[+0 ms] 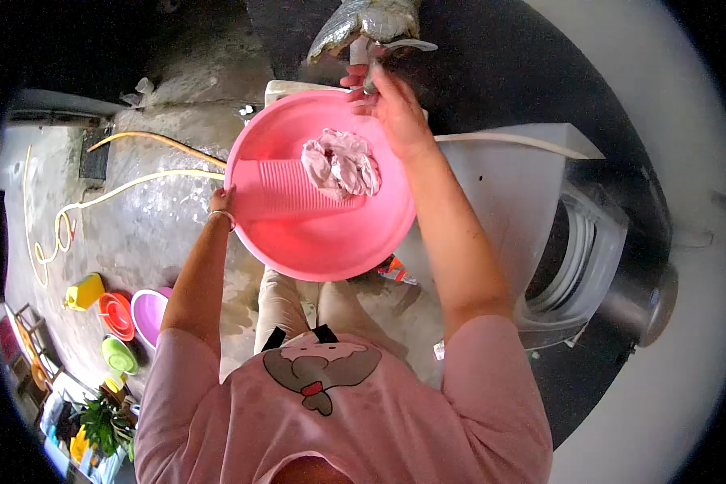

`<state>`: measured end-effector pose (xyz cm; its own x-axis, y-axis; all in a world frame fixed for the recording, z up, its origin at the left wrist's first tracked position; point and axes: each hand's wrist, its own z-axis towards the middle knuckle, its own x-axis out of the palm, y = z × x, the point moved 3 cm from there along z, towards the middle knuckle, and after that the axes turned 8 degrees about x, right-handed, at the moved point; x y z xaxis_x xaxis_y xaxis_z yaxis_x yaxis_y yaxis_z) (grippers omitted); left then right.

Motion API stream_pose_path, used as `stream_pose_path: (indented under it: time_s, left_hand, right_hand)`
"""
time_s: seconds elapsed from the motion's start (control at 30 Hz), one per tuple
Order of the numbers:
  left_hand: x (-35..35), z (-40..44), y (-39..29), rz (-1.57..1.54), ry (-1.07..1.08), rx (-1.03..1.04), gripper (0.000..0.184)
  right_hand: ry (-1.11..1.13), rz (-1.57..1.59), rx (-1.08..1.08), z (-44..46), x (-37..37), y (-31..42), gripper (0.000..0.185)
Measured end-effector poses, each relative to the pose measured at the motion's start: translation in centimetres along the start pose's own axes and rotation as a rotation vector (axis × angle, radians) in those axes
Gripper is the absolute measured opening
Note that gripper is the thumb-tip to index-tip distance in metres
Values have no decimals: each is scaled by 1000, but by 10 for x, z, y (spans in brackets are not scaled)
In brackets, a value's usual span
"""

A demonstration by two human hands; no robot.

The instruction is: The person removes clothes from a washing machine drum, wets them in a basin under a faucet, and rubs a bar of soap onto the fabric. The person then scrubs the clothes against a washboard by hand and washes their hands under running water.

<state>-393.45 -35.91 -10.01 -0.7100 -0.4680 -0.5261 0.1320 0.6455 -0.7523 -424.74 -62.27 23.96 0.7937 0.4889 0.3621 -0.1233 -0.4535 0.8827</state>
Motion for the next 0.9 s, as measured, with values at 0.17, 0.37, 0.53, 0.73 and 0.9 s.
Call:
stream_pose_path:
  time_s: [0.17,0.37,0.53,0.73,0.9]
  left_hand:
    - [-1,-19,-18,-354,-19,68,38]
    - [8,-90,-8,-740,-33,-58,23]
    - [6,-137,-17,-802,34,-217,21]
    - [-20,-121,4,-478,93,-111,32]
    - [-18,-83,-130,-222,182,441,37]
  right_hand:
    - [-101,157,-33,0,1,-11,38]
    - [-174,308,-2,9,-4,-50,50]
    - [-532,-461,424,36,-82,-230,73]
    - [-648,-1103,397,33,-90,-334,59]
    - [-716,-662,265,15,-64,-283,40]
